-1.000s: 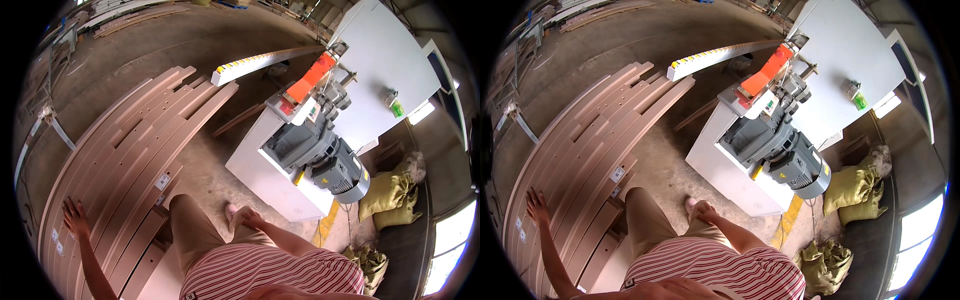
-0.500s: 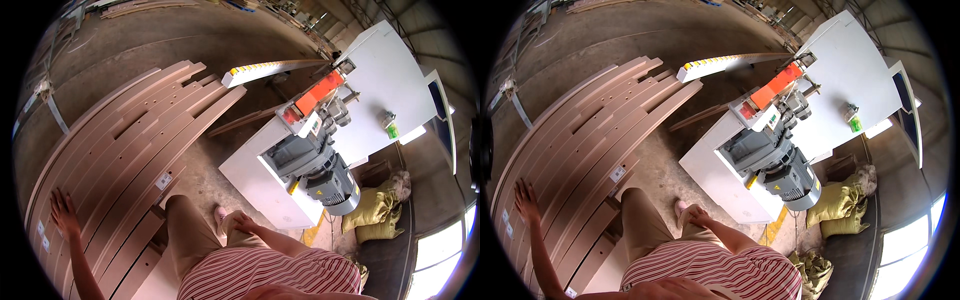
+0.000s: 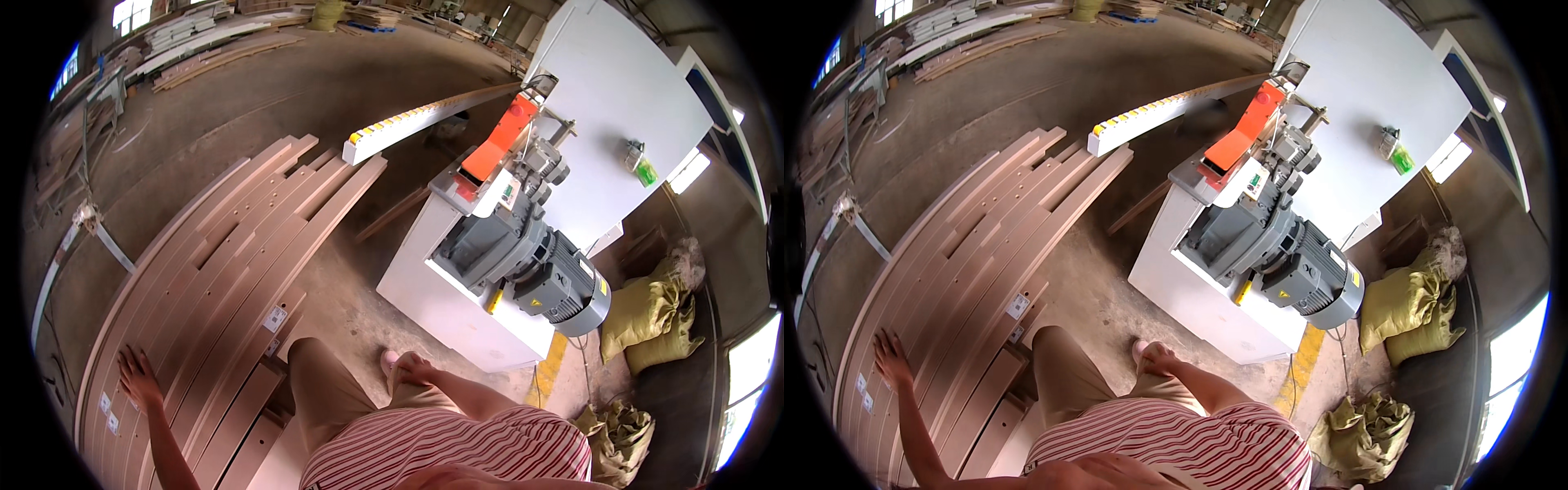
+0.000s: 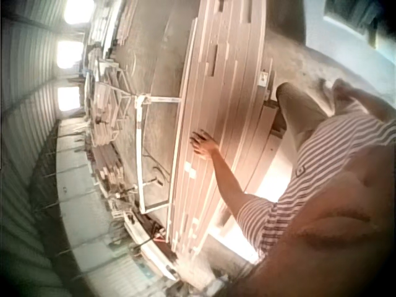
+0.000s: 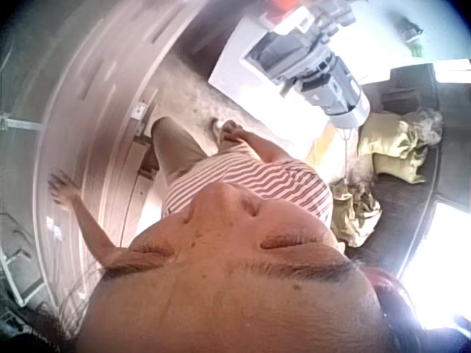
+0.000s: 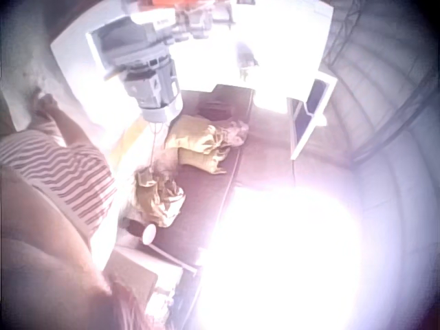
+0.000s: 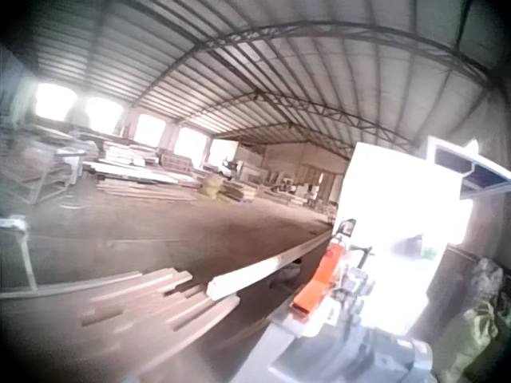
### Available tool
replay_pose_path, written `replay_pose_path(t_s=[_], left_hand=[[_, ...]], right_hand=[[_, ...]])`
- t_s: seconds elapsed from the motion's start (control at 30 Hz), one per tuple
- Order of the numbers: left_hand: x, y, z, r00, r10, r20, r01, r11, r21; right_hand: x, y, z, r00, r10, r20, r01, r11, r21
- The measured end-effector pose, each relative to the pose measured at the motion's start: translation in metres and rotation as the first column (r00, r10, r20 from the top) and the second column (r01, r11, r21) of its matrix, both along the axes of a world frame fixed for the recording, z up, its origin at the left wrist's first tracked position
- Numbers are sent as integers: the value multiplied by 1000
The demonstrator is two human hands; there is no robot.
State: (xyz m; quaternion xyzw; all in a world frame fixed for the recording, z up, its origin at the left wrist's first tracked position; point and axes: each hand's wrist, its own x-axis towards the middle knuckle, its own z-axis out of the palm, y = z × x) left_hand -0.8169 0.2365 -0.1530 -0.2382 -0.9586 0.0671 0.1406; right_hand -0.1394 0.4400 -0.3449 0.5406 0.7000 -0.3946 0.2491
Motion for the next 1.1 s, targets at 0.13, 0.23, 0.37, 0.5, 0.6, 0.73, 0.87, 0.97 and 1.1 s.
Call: replay_pose_path(t_s=[0.13, 0.23, 0.37, 0.5, 0.6, 0.73, 0.87, 0.97, 1.1], left_hand=[[-2, -2, -6, 999, -26, -19, 27, 998, 60], [-1, -5, -9, 999, -22, -24, 25, 992, 123], [1, -8, -9, 999, -41, -10, 42, 987, 158], [-1, -8, -10, 998, -54, -10, 55, 985, 163], [4, -6, -4, 1000, -10, 10, 9, 995, 96], [-2, -1, -15, 999, -40, 17, 39, 999, 36], [-4, -5, -14, 994, 14, 106, -10, 999, -34], [-20, -11, -29, 994, 4, 107, -1, 1000, -29], [-8, -5, -28, 988, 13, 152, -11, 1000, -16]], right_hand=[[1, -2, 1, 996, -86, -28, 86, 996, -19], [3, -3, 3, 999, -37, -8, 37, 999, -16], [7, -5, 3, 997, -72, -14, 72, 997, 4], [7, -7, 0, 994, -105, -13, 105, 994, 34], [5, -11, -5, 992, -123, 6, 123, 992, 28], [12, -9, -20, 990, -137, 10, 136, 989, 57], [5, -10, -3, 987, -162, 22, 162, 987, 14], [2, -10, 8, 983, -182, 19, 182, 983, 11], [10, -9, 5, 976, -217, -6, 217, 976, -5]])
